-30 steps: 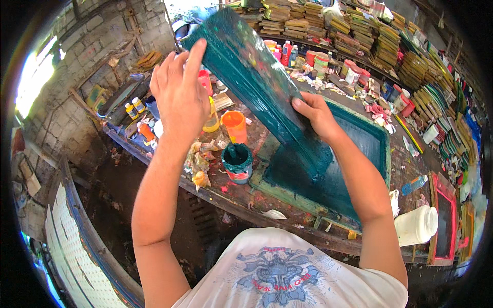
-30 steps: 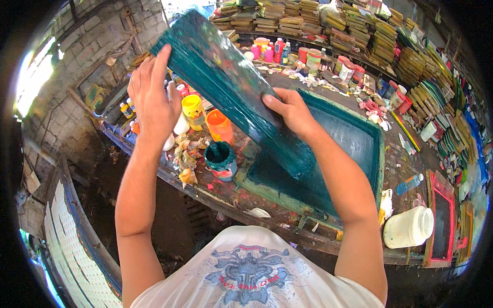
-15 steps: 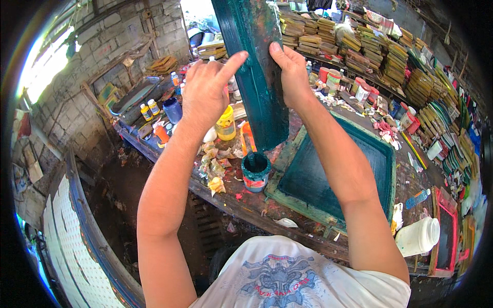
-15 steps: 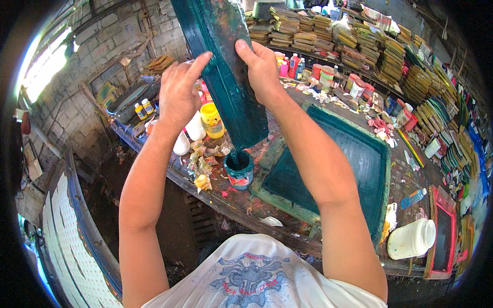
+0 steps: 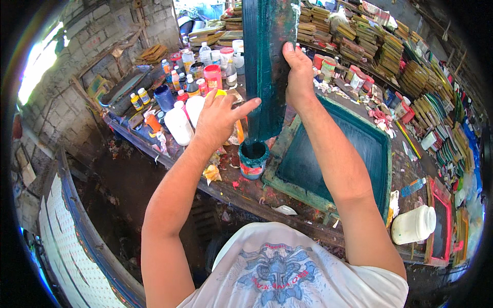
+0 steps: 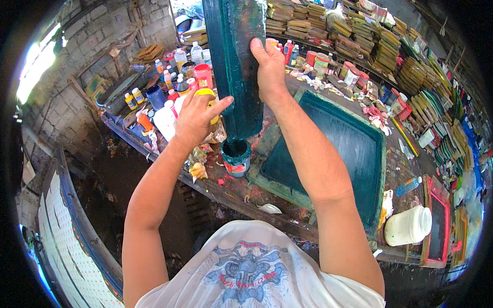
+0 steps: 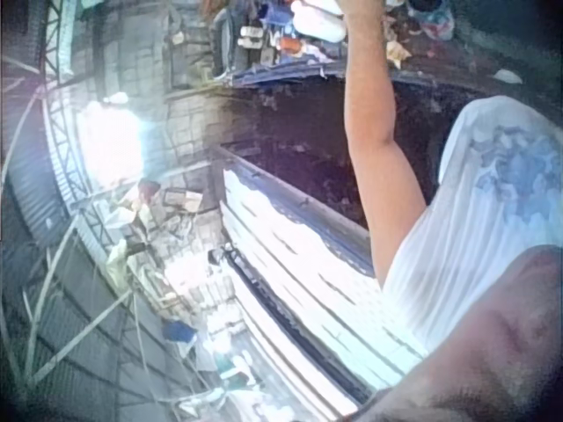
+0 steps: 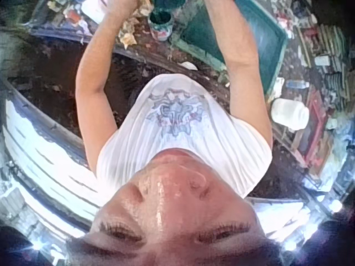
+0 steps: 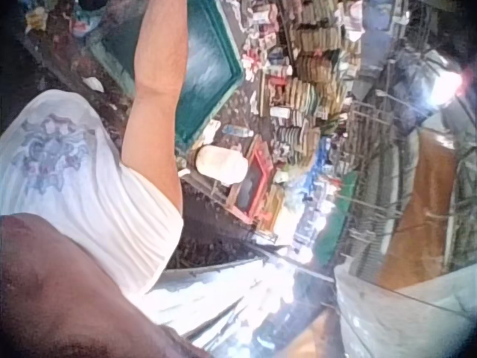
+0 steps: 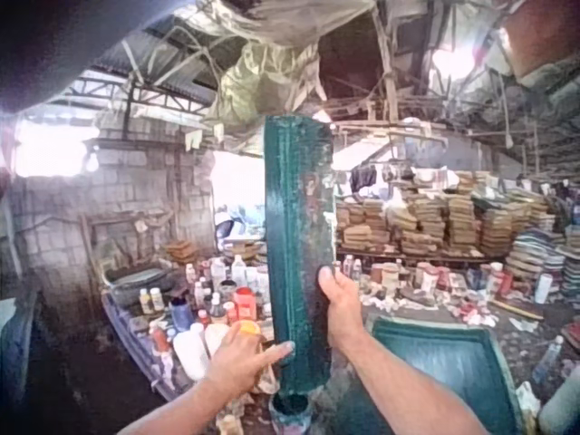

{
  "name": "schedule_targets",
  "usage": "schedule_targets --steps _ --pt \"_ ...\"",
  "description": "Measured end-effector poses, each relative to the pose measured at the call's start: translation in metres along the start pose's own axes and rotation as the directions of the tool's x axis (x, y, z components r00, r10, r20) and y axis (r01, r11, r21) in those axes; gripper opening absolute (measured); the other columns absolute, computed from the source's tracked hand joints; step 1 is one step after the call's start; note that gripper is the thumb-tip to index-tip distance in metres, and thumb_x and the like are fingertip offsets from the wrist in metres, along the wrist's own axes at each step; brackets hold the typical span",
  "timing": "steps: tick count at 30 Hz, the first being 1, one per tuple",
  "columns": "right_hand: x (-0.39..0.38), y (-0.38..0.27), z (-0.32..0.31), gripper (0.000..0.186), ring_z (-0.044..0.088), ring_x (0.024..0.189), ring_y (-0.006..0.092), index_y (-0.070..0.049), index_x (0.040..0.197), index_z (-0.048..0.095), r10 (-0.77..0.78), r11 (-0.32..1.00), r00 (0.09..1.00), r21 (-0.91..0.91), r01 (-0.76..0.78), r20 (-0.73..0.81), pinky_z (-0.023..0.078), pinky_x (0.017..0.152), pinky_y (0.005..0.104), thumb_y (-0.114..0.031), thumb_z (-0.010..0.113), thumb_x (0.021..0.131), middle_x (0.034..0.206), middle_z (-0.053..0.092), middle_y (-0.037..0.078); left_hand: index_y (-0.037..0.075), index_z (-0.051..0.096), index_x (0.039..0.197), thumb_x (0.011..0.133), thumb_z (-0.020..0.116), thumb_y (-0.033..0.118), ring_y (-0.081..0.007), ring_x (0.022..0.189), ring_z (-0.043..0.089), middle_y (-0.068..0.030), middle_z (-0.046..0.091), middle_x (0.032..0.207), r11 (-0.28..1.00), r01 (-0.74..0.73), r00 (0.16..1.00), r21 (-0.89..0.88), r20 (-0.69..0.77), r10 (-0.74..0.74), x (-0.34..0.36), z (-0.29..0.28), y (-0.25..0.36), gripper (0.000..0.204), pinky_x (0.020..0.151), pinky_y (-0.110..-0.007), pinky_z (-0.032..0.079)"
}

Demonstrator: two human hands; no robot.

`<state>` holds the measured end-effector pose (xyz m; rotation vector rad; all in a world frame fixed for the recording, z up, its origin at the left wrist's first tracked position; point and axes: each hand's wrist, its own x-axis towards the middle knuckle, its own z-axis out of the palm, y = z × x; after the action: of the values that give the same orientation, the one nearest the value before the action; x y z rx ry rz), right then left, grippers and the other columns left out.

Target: The person moves a green screen frame and an orange screen frame on a workbench, then pours green ink onto the green screen and spreads it with a squeegee. The person also wipes the screen surface with a sponge and handles a pink screen frame.

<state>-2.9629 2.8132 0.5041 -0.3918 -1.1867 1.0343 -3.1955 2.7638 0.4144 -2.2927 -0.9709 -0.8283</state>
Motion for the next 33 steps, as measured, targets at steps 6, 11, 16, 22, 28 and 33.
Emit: schedule_targets --steps 6,11,16,22,28,33 --pt "-0.004 0.001 -0.010 0.035 0.076 0.092 0.0164 -0.005 0.120 0.074 -0.055 0.998 0.998 0.038 0.056 -0.040 0.060 0.084 0.0340 -0.038 0.063 0.116 0.112 0.080 0.006 0.047 0.056 0.159 0.094 0.067 0.004 -0.0384 0.139 0.058 -0.0189 0.058 0.150 0.999 -0.023 0.994 0.026 0.109 0.020 -0.030 0.025 0.015 0.079 0.126 -0.061 0.037" --pt "-0.008 0.004 -0.025 0.036 0.072 0.095 0.0120 -0.005 0.124 0.075 -0.058 0.995 0.997 0.083 0.062 -0.048 0.057 0.085 0.0306 -0.038 0.065 0.115 0.114 0.079 0.003 0.048 0.058 0.158 0.093 0.064 0.002 -0.0414 0.156 0.044 -0.0172 0.040 0.172 0.999 -0.035 0.992 0.012 0.122 0.034 -0.055 0.038 0.025 0.080 0.131 -0.061 0.031" --pt "-0.013 0.003 -0.029 0.037 0.071 0.093 0.0113 -0.004 0.119 0.077 -0.111 0.989 0.987 0.085 0.121 -0.113 0.056 0.086 0.0298 -0.039 0.064 0.116 0.110 0.080 0.002 0.046 0.059 0.156 0.090 0.068 0.001 -0.0413 0.166 0.031 -0.0126 0.031 0.180 0.998 -0.055 0.965 0.005 0.257 0.051 -0.082 0.041 0.034 0.081 0.134 -0.062 0.026" --pt "-0.020 -0.004 -0.036 0.038 0.069 0.094 0.0092 -0.004 0.119 0.078 -0.186 0.982 0.976 -0.045 0.182 -0.110 0.054 0.087 0.0290 -0.038 0.064 0.116 0.108 0.079 0.000 0.036 0.067 0.149 0.070 0.082 0.001 -0.0465 0.166 0.028 -0.0131 0.028 0.182 0.997 0.031 0.921 -0.077 0.390 0.002 -0.092 0.035 0.039 0.087 0.136 -0.063 0.022" --pt "-0.027 -0.006 -0.034 0.035 0.066 0.094 0.0080 -0.003 0.121 0.078 -0.190 0.979 0.974 -0.100 0.179 -0.121 0.052 0.087 0.0273 -0.035 0.064 0.116 0.108 0.077 -0.001 0.022 0.081 0.122 0.071 0.081 0.002 -0.0429 0.167 0.026 -0.0097 0.040 0.175 0.972 -0.010 0.946 -0.236 0.313 0.086 -0.093 0.019 0.022 0.055 0.136 -0.063 0.022" --pt "-0.032 -0.008 -0.022 0.033 0.064 0.092 0.0070 -0.002 0.122 0.078 -0.237 0.961 0.965 -0.170 0.216 -0.112 0.051 0.085 0.0273 -0.032 0.065 0.116 0.109 0.077 -0.002 0.014 0.080 0.115 0.075 0.082 0.010 -0.0444 0.159 0.040 -0.0194 0.056 0.159 0.981 -0.017 0.976 -0.193 -0.217 -0.026 -0.038 -0.027 -0.012 0.040 0.128 -0.061 0.031"
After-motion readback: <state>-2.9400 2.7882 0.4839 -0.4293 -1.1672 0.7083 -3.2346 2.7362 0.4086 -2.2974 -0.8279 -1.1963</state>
